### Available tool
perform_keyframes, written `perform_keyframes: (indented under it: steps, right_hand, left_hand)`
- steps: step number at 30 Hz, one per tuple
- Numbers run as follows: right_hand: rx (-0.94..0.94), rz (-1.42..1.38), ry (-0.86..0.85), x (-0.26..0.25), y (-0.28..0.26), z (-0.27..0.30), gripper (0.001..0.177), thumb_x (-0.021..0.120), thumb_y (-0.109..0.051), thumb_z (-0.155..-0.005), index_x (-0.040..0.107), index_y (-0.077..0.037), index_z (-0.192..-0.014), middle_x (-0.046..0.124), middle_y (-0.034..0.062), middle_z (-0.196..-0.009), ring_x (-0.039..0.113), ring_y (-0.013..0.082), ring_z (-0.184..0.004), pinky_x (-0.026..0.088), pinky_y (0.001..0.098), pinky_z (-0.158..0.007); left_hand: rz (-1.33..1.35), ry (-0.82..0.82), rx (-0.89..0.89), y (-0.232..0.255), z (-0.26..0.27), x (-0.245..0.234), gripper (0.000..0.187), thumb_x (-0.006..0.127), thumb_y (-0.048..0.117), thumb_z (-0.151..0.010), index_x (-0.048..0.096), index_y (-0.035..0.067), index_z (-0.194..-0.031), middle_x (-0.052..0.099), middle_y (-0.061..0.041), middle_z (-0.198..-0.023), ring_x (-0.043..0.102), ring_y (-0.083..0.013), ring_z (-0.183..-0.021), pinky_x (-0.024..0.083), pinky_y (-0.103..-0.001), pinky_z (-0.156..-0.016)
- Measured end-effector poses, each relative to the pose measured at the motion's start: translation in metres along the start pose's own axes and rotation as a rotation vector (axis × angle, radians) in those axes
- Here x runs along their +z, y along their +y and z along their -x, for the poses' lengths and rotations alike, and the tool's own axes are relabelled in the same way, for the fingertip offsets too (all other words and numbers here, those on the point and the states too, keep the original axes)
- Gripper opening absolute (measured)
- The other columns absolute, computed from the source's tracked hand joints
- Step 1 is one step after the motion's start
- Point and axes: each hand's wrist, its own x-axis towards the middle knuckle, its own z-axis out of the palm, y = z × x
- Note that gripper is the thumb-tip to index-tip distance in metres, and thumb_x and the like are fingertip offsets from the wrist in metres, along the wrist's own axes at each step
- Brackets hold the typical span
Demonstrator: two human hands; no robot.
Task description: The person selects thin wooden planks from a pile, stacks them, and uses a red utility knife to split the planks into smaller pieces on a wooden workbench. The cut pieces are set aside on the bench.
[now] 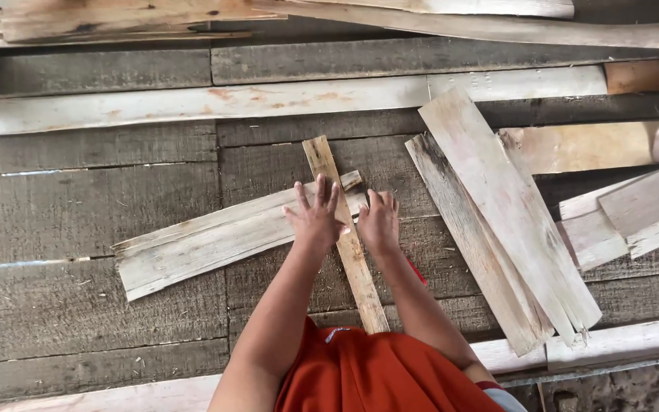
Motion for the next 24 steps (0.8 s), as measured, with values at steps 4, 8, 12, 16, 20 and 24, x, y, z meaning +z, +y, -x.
perform_keyframes:
  steps: [4,8,12,16,20,24]
  right_hand:
    - [0.087,-0.03,0.027,0.025,-0.003,-0.005,0.037,0.069,-0.017,-0.086,0.069,-0.003,-0.12,0.056,0.0117,-0.113,0.056,0.033,-0.109,0.052,0.0454,-0.092]
    - [0.23,-0.193,0.026,0.024,0.002,-0.02,0.034,0.071,-0.027,-0.08,0.067,-0.007,-0.107,0.06,0.0117,-0.103,0.058,0.0356,-0.105,0.046,0.0476,-0.095]
    - [0.403,-0.21,-0.137,0.03,0.011,-0.033,0.04,0.074,-0.042,-0.076,0.066,-0.014,-0.103,0.064,0.006,-0.099,0.061,0.0336,-0.107,0.047,0.0487,-0.093]
    - [0.441,-0.146,-0.176,0.039,0.02,-0.042,0.041,0.074,-0.042,-0.072,0.065,-0.017,-0.103,0.064,0.0031,-0.101,0.06,0.0334,-0.11,0.047,0.051,-0.094]
    - [0.465,-0.132,-0.214,0.041,0.022,-0.046,0.041,0.073,-0.042,-0.073,0.063,-0.018,-0.104,0.064,0.0025,-0.104,0.059,0.0339,-0.113,0.045,0.0528,-0.095]
    - [0.439,-0.196,-0.331,0.023,-0.019,-0.027,0.041,0.073,-0.048,-0.075,0.068,-0.02,-0.104,0.072,0.0056,-0.103,0.067,0.0342,-0.11,0.05,0.0502,-0.091]
  left_hand:
    - [0.006,-0.014,-0.015,0.001,-0.002,-0.004,0.089,0.068,0.046,-0.092,0.019,0.027,-0.164,-0.001,-0.006,-0.172,-0.003,-0.0539,-0.151,0.027,-0.083,-0.103]
    - [0.006,-0.023,-0.016,0.003,-0.001,-0.008,0.088,0.068,0.044,-0.093,0.018,0.027,-0.164,-0.003,-0.007,-0.172,-0.004,-0.0548,-0.15,0.027,-0.083,-0.104]
    - [-0.008,-0.017,-0.007,0.003,-0.005,0.003,0.092,0.069,0.044,-0.093,0.015,0.026,-0.164,-0.005,-0.007,-0.172,-0.005,-0.0568,-0.15,0.026,-0.084,-0.102]
    - [0.001,-0.008,-0.014,0.002,-0.009,0.01,0.092,0.07,0.044,-0.093,0.015,0.026,-0.164,-0.007,-0.008,-0.172,-0.007,-0.0571,-0.149,0.024,-0.085,-0.102]
    - [0.011,0.031,-0.011,0.001,-0.014,0.017,0.091,0.07,0.042,-0.093,0.016,0.026,-0.164,-0.005,-0.01,-0.172,-0.008,-0.0579,-0.148,0.022,-0.087,-0.101]
    - [0.007,0.071,-0.012,0.001,-0.02,0.031,0.093,0.074,0.041,-0.091,0.018,0.026,-0.164,-0.005,-0.01,-0.171,-0.007,-0.0589,-0.148,0.023,-0.088,-0.099]
